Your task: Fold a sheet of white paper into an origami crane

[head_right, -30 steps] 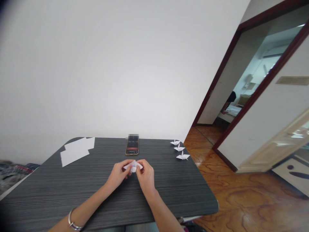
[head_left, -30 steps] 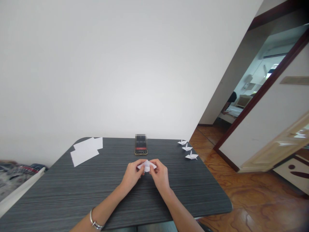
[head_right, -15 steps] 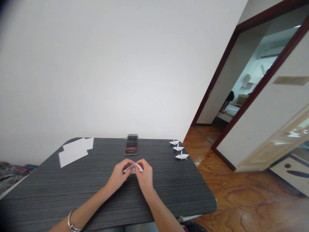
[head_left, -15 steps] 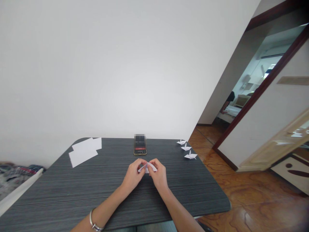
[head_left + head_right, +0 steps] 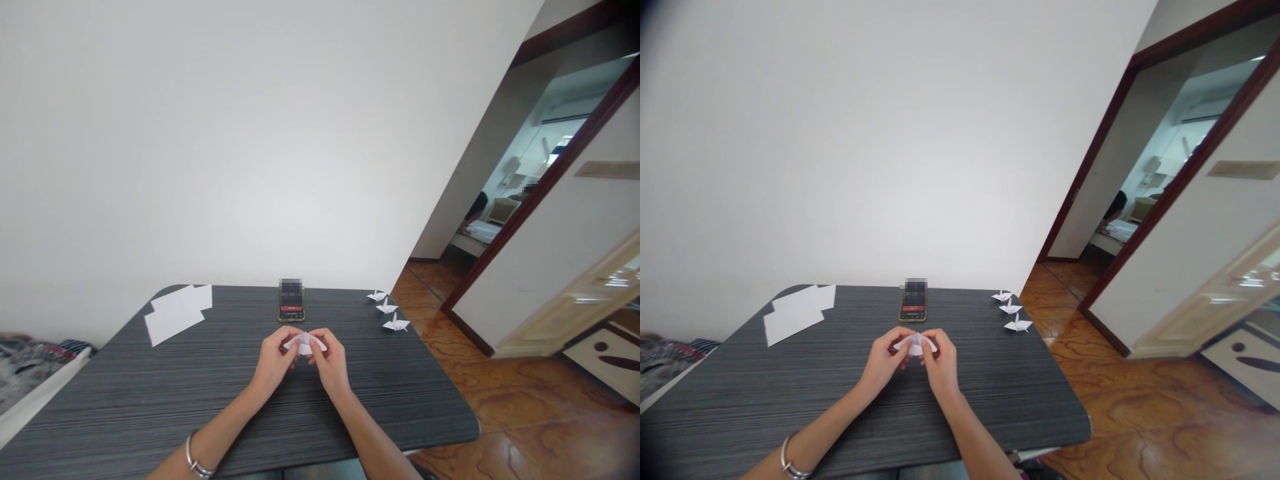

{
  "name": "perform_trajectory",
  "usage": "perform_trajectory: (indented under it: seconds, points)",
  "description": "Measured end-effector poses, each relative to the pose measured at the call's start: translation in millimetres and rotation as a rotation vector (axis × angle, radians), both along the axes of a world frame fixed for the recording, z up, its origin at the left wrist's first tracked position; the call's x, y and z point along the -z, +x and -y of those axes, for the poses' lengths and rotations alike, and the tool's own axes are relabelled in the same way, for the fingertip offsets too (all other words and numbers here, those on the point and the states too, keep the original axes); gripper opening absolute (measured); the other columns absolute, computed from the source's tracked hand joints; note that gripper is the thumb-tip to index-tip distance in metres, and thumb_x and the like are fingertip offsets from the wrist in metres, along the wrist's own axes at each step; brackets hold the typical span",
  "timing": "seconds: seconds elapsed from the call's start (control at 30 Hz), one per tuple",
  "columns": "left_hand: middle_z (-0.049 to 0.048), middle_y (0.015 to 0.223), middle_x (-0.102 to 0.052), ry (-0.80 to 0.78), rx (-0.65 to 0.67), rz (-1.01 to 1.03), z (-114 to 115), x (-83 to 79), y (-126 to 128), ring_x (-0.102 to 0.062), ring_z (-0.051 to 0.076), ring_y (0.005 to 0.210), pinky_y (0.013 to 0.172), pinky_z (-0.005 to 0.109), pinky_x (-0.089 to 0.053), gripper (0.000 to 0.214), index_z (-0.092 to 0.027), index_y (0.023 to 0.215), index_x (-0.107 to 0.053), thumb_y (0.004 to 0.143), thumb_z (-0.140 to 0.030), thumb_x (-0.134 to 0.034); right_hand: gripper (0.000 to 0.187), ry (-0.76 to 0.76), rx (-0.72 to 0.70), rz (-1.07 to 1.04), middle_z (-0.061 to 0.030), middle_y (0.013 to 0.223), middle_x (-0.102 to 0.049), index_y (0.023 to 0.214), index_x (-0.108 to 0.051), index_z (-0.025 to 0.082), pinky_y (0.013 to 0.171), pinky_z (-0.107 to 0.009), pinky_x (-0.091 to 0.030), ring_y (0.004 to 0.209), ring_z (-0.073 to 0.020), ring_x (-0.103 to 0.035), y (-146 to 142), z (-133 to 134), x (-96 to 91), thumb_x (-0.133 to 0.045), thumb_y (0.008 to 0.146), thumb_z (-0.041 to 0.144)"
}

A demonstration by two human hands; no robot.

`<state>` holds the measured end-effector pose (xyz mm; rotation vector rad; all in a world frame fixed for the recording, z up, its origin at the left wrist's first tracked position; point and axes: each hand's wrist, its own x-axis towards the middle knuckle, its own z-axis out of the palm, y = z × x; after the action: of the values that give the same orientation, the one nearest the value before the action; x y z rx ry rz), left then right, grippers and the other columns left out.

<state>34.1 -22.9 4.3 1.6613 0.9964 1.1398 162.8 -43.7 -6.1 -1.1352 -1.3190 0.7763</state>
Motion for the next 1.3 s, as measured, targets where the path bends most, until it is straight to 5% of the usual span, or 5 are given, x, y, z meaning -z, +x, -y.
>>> perform_trajectory:
  seconds: [0.3,0.47,0.73,0.9,1.3]
  points:
    - [0.0070,0.090,-0.058,0.081,0.043,0.171,-5,5.0,-3,-0.057,0.014,0.068,0.048,0.022,-0.049,0.018,-0.015,0.080,-0.067,0.074,-0.018,-0.050,0.017,0.072,-0.048,-0.114,-0.0022,0.079,-0.056,0.088,-0.056,0.019,0.045,-0.020,-0.048,0.063,-0.0128,-0.056,2,-3,4.3,-0.047,0.078,0.030]
    - [0.0089,0.093,-0.061,0.027,0.043,0.237,-8,6.9,-5,-0.058,0.014,0.064,0.048,0.024,-0.049,0.018,-0.013,0.081,-0.067,0.074,-0.020,-0.051,0.016,0.073,-0.086,-0.183,-0.0018,0.082,-0.055,0.085,-0.059,0.020,0.044,-0.019,-0.047,0.066,-0.0131,-0.056,3,-4,4.4,-0.056,0.074,0.030]
    - [0.0068,0.101,-0.060,0.287,-0.018,0.031,-7,10.8,-9,-0.059,0.015,0.075,0.053,0.023,-0.050,0.023,-0.020,0.089,-0.066,0.078,-0.015,-0.046,0.032,-0.174,-0.190,-0.397,-0.0059,0.081,-0.064,0.088,-0.058,0.015,0.055,-0.028,-0.053,0.072,-0.0196,-0.063,6,-5,0.0,-0.050,0.075,0.044]
    - [0.0052,0.099,-0.062,0.475,-0.045,-0.115,-6,5.9,-11,-0.058,0.017,0.089,0.074,0.029,-0.049,0.025,-0.021,0.090,-0.065,0.077,-0.010,-0.047,0.038,-0.319,-0.225,-0.470,-0.0075,0.078,-0.067,0.092,-0.058,0.013,0.054,-0.025,-0.051,0.067,-0.0186,-0.065,4,-5,-2.6,-0.059,0.068,0.043]
    - [0.0078,0.105,-0.060,0.435,0.003,-0.105,-6,4.4,-12,-0.059,0.018,0.089,0.067,0.028,-0.051,0.025,-0.019,0.085,-0.066,0.077,-0.011,-0.044,0.033,-0.185,-0.150,-0.400,-0.0023,0.059,-0.065,0.091,-0.064,0.014,0.045,-0.022,-0.047,0.049,-0.0120,-0.058,7,-8,3.3,-0.063,0.066,0.036]
